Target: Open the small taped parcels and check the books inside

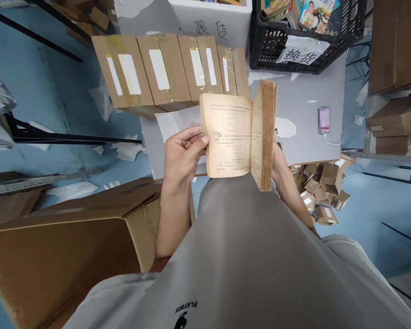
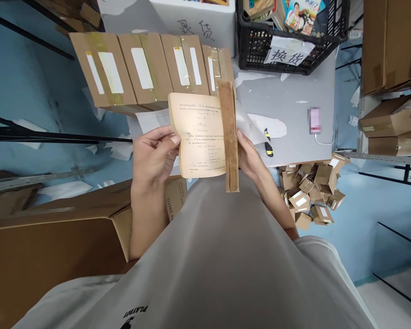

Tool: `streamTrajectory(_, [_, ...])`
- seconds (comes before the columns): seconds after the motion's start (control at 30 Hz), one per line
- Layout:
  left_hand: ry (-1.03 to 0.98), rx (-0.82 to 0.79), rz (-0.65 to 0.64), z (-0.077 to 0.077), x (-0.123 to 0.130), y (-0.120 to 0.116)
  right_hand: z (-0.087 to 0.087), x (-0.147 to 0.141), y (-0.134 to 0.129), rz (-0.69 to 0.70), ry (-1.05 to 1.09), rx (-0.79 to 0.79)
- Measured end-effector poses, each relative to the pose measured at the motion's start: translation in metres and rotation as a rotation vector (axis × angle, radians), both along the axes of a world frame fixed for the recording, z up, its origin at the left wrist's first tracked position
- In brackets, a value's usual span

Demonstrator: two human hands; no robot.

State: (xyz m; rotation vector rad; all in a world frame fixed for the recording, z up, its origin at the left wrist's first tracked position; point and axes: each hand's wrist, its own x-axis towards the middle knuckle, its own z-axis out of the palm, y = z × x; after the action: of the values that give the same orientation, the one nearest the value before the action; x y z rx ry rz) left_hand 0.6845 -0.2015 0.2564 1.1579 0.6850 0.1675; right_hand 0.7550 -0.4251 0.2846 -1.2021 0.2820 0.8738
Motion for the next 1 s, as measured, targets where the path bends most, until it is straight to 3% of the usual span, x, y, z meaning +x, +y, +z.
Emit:
streamTrajectory(0.2, [-0.004,0.048,0.010,-0.008,0.000,-0.001,-0.024,0.011,0.004,0.027,-0.136,-0.006])
streamTrajectory(0.37, [0.000,0.068,0.009,-0.010,0.001,-0.005,-0.033,0.013,-0.003,0.085,-0.209,0.027])
streamTrajectory(0.67, [0.018,0.129,-0.005,-0.022,-0.001,-0.012,-0.059,0.018,-0.009,0.118,-0.439,-0.065])
streamTrajectory(0.83, [0.042,0.073,-0.058,-0.037,-0.002,-0.012,-0.073,0.017,-0.009,0.086,-0.617,-0.223])
streamTrajectory(1.0, [-0.038,0.077,-0.136,-0.041,0.006,-0.016,-0.071,0.013,-0.003,0.086,-0.740,-0.437])
